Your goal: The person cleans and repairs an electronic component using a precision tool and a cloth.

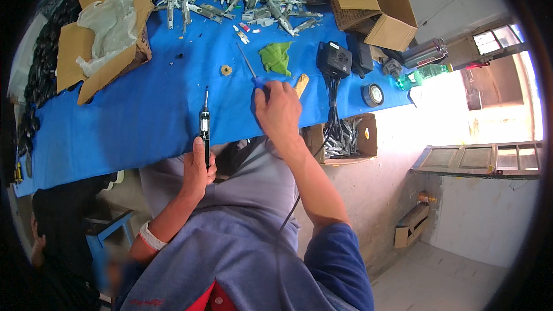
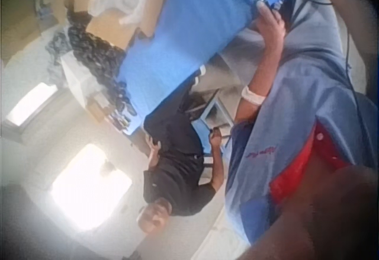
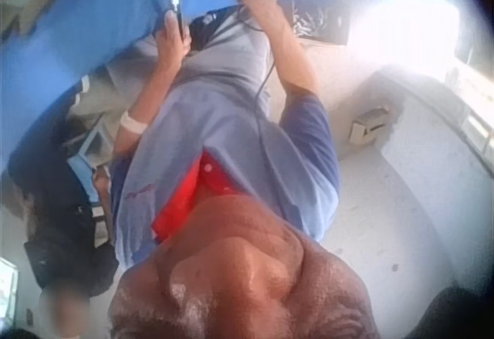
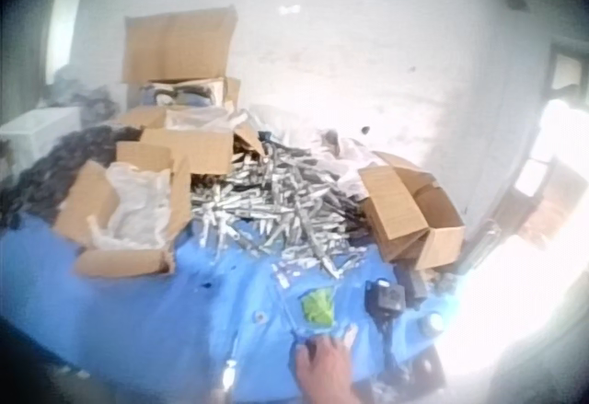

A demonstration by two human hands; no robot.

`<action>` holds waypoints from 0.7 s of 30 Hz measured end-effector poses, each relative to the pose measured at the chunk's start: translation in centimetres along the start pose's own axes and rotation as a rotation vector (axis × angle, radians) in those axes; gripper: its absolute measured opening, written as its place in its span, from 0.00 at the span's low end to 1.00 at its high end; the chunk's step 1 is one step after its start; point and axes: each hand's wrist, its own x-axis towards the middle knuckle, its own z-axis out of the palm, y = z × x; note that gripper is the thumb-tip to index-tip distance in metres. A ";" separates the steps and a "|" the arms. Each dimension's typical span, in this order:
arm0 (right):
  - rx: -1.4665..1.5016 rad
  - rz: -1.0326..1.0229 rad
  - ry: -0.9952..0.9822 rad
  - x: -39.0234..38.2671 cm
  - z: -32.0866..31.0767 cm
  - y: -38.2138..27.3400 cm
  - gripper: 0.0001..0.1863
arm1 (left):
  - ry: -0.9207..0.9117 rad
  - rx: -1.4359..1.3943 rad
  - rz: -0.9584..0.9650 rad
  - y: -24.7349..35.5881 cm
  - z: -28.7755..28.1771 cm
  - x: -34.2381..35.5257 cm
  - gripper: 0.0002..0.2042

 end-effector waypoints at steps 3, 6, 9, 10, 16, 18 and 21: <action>0.030 0.034 -0.024 1.3 -0.7 -0.3 0.12 | 0.003 -0.004 0.000 0.3 0.1 -0.2 0.31; 0.040 -0.067 0.113 3.4 -0.1 0.9 0.14 | -0.016 -0.002 -0.011 0.4 0.1 -0.2 0.30; -0.049 -0.125 0.146 5.7 0.6 1.3 0.16 | -0.036 0.005 -0.004 0.5 0.1 -0.1 0.30; -0.117 -0.095 0.099 6.2 1.2 1.9 0.16 | -0.040 0.003 0.000 0.5 0.0 -0.1 0.30; 0.025 -0.043 0.173 7.4 -0.3 3.7 0.12 | -0.055 -0.025 -0.015 0.3 -0.2 0.1 0.31; 0.220 0.021 0.241 5.4 -3.4 0.8 0.14 | -0.076 -0.032 -0.019 0.2 -0.2 0.2 0.30; 0.427 -0.007 0.157 0.4 -4.9 -3.2 0.09 | -0.075 -0.026 0.014 0.4 -0.1 0.1 0.30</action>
